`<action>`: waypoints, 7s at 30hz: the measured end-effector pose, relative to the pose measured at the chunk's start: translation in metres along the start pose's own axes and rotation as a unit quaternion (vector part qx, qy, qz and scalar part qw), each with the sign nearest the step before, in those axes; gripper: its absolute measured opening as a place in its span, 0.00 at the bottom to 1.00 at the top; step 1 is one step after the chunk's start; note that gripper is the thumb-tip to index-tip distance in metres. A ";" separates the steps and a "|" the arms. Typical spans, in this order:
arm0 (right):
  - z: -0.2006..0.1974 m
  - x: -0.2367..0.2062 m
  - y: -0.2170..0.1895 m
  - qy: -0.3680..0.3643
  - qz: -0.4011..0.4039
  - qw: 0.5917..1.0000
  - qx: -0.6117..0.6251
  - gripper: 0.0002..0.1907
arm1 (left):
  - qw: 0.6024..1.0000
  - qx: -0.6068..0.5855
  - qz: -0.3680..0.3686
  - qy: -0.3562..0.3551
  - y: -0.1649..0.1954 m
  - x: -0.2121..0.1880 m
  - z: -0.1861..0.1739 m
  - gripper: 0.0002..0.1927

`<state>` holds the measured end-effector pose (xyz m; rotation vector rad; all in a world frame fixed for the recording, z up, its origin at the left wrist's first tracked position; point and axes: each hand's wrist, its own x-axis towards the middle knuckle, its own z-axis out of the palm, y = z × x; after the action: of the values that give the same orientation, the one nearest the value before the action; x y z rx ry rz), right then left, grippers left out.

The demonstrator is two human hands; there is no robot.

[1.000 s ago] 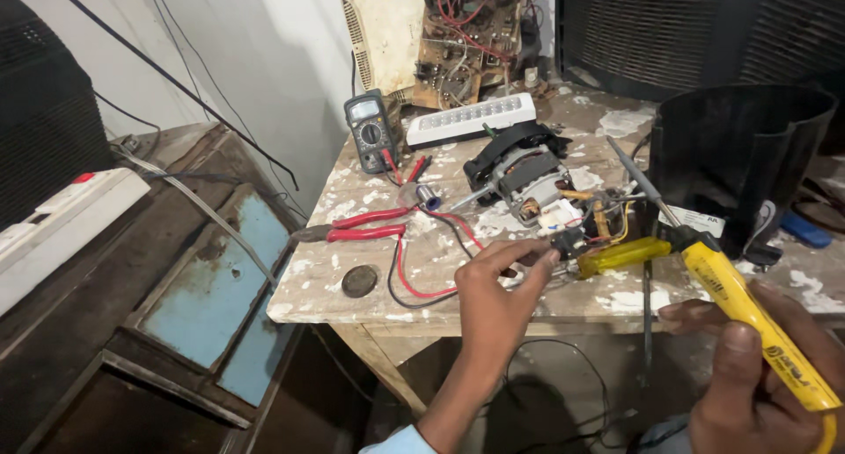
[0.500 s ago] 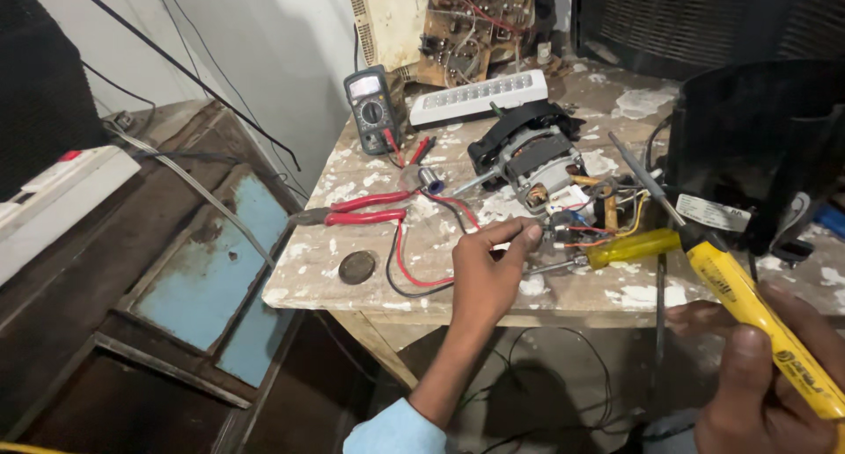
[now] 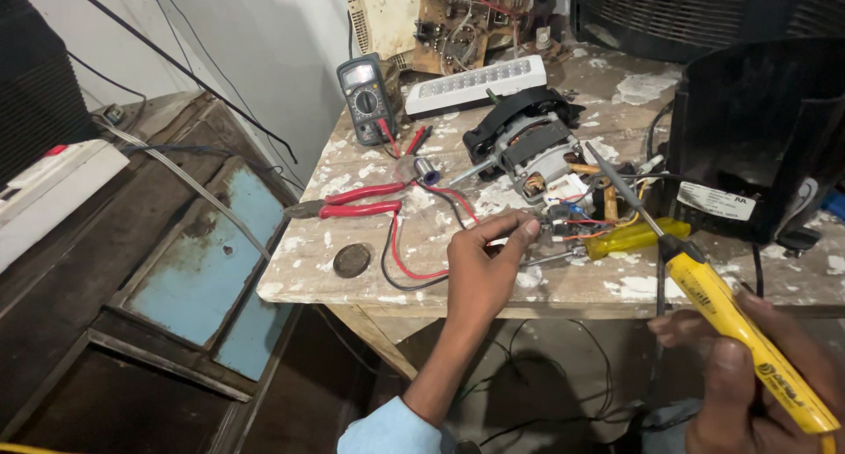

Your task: The person repairs a blender motor assembly on a cluttered workbench. They hold the motor and a soldering iron, solder wires onto the motor's switch and terminal components, reposition parts, then reach to a power strip and plug in the power cord to test the repaired unit.

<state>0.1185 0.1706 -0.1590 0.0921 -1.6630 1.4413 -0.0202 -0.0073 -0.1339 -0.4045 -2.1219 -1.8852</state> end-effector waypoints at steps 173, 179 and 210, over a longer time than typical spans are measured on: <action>-0.128 -0.088 0.140 -0.150 0.081 0.979 -0.110 0.15 | 0.999 -0.051 0.007 -0.017 0.006 -0.002 0.001 0.11; -0.133 -0.031 0.165 -0.219 0.373 0.901 -0.037 0.22 | 0.998 -0.054 0.005 -0.022 0.007 -0.003 0.000 0.12; -0.162 -0.052 0.211 -0.233 0.351 0.904 0.069 0.27 | 0.998 -0.055 0.008 -0.025 0.002 -0.005 -0.001 0.12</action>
<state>0.1183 0.3451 -0.3660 -0.1087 -2.0979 2.2135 -0.0152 -0.0078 -0.1337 -0.4943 -2.0449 -2.0096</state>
